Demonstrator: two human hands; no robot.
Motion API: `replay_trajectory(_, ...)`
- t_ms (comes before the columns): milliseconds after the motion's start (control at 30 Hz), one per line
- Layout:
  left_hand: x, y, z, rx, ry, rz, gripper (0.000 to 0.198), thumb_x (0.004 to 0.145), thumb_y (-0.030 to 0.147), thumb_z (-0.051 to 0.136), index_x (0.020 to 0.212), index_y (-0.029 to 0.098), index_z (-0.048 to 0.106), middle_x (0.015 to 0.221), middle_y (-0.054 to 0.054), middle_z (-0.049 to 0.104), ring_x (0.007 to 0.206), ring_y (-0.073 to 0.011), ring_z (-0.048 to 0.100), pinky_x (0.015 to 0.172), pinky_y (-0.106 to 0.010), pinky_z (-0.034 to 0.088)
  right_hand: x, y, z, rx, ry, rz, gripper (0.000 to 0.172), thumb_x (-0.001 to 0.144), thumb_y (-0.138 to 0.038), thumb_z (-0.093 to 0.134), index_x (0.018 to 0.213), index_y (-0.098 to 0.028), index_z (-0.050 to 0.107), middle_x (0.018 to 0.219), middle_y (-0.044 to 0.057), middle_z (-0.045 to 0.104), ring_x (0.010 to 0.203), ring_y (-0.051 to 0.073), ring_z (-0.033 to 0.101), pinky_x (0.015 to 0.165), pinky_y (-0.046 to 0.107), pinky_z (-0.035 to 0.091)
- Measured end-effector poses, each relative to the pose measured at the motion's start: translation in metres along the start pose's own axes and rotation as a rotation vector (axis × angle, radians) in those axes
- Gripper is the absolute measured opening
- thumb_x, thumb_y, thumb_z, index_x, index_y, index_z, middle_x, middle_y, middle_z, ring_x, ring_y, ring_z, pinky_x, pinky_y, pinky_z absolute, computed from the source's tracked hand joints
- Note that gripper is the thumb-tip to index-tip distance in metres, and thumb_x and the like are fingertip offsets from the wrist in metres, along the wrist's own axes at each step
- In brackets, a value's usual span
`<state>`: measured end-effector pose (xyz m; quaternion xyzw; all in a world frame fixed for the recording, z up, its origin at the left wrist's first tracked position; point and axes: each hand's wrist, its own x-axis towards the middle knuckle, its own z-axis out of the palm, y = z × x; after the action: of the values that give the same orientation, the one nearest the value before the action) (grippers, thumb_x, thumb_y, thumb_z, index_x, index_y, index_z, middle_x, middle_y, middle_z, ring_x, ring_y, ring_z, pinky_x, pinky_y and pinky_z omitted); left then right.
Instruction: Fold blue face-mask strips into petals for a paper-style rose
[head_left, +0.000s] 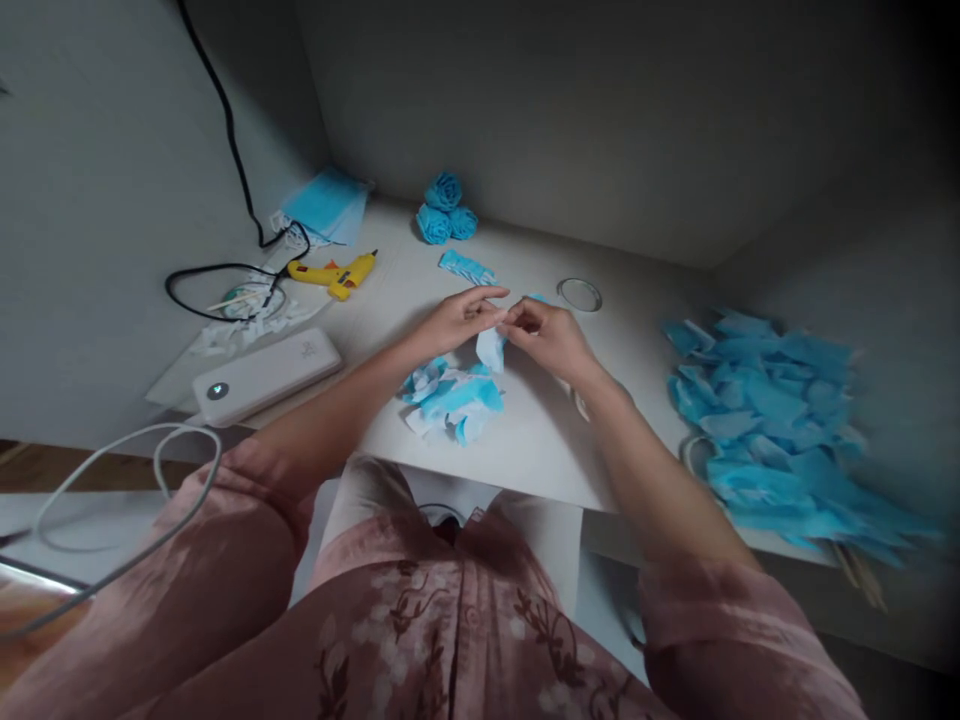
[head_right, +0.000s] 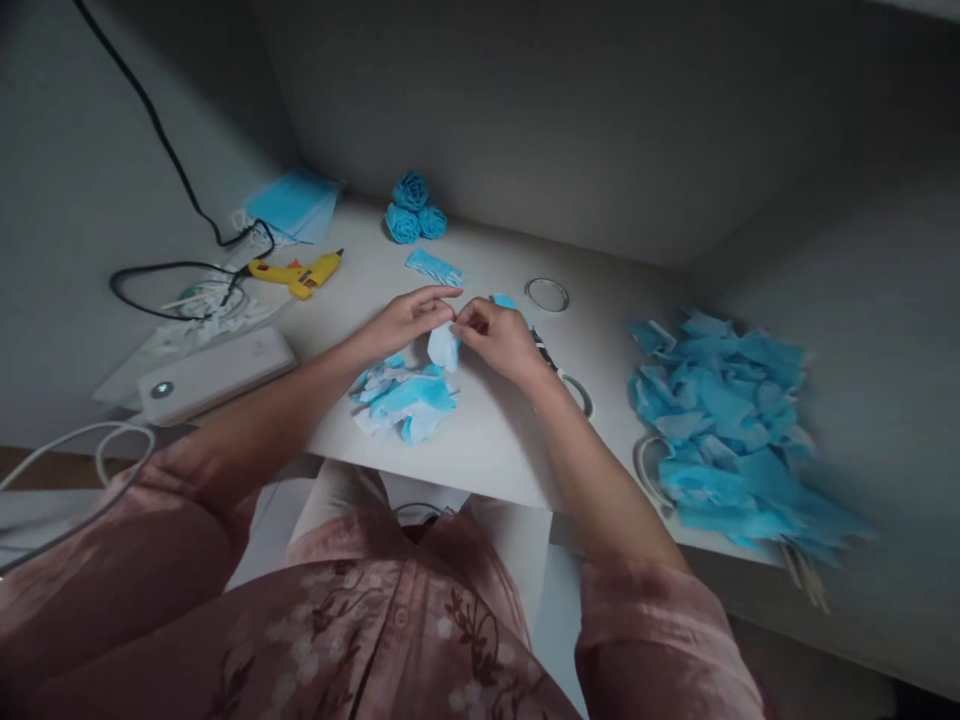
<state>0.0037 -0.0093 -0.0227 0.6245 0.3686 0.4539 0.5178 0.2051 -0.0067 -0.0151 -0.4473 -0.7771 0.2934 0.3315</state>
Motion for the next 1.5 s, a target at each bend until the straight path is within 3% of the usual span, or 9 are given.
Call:
replay_trajectory(133,0.000,-0.003,0.000,-0.095,-0.054,-0.043,0.056,0.083,0.017,0.078,0.137,0.014,0.063,0.097,-0.004,0.071,0.087,-0.0139,0.068,0.082,-0.026,0.052,-0.008,0.001,-0.001,0.070,0.206,-0.017,0.016,0.083,-0.037,0.070,0.081,-0.022,0.065,0.077,0.000,0.070,0.072,0.016,0.063,0.072,0.031,0.049)
replay_trajectory(267,-0.002,-0.007,0.002,-0.100,-0.087,-0.114,0.053,0.079,0.016,0.079,0.130,0.013,0.065,0.090,-0.002,0.071,0.081,-0.0137,0.068,0.074,-0.025,0.051,-0.014,0.004,0.001,0.104,0.290,-0.001,0.018,0.083,-0.037,0.071,0.094,-0.022,0.069,0.086,0.001,0.074,0.080,0.017,0.068,0.078,0.032,0.054)
replay_trajectory(533,-0.006,0.000,0.006,-0.042,-0.113,-0.114,0.037,0.073,0.020,0.081,0.109,0.014,0.071,0.090,-0.002,0.073,0.079,-0.0145,0.069,0.071,-0.023,0.049,-0.016,0.002,0.005,0.039,0.283,-0.011,0.045,0.094,-0.059,0.064,0.123,-0.025,0.068,0.092,0.003,0.075,0.084,0.019,0.070,0.086,0.035,0.057)
replay_trajectory(800,-0.007,0.004,0.004,-0.072,-0.047,-0.125,0.030,0.077,0.020,0.076,0.106,0.013,0.072,0.080,-0.003,0.074,0.067,-0.0132,0.066,0.063,-0.023,0.050,-0.016,0.006,0.007,0.186,0.233,0.033,0.066,0.099,-0.074,0.043,0.143,-0.026,0.058,0.110,0.008,0.074,0.099,0.022,0.071,0.083,0.036,0.062)
replay_trajectory(1033,-0.004,0.001,0.007,-0.087,-0.011,-0.106,0.032,0.074,0.016,0.077,0.105,0.014,0.070,0.082,-0.001,0.071,0.067,-0.0128,0.065,0.065,-0.023,0.050,-0.014,0.009,0.013,0.220,0.166,-0.018,0.072,0.092,-0.072,0.060,0.148,-0.028,0.055,0.108,0.008,0.072,0.097,0.022,0.069,0.086,0.037,0.061)
replay_trajectory(1200,-0.004,-0.002,0.004,-0.059,0.051,-0.134,0.048,0.079,0.021,0.077,0.125,0.015,0.066,0.076,0.001,0.069,0.060,-0.0118,0.062,0.061,-0.023,0.050,-0.014,0.011,0.012,0.224,0.212,0.007,0.066,0.092,-0.067,0.064,0.145,-0.028,0.058,0.102,0.006,0.072,0.093,0.021,0.067,0.088,0.038,0.060)
replay_trajectory(1333,-0.005,0.003,0.000,0.018,0.030,-0.174,0.022,0.081,0.034,0.077,0.086,0.014,0.070,0.066,0.000,0.064,0.055,-0.0097,0.057,0.054,-0.021,0.043,-0.010,0.023,0.014,0.274,0.232,-0.076,0.067,0.091,-0.069,0.066,0.145,-0.029,0.058,0.100,0.004,0.072,0.087,0.019,0.065,0.085,0.037,0.059)
replay_trajectory(1400,-0.007,0.007,0.000,0.071,0.029,-0.188,0.026,0.079,0.033,0.076,0.067,0.014,0.063,0.058,0.001,0.058,0.053,-0.0081,0.052,0.052,-0.020,0.039,-0.009,0.029,0.015,0.282,0.237,-0.100,0.066,0.093,-0.068,0.064,0.146,-0.030,0.057,0.104,0.004,0.073,0.087,0.019,0.066,0.084,0.036,0.059)
replay_trajectory(1500,-0.008,0.011,0.002,0.080,0.075,-0.163,0.027,0.079,0.032,0.074,0.062,0.015,0.060,0.053,0.002,0.054,0.051,-0.0072,0.048,0.051,-0.020,0.037,-0.011,0.030,0.012,0.216,0.266,-0.145,0.063,0.098,-0.066,0.054,0.151,-0.031,0.052,0.121,0.008,0.073,0.103,0.022,0.068,0.089,0.039,0.060)
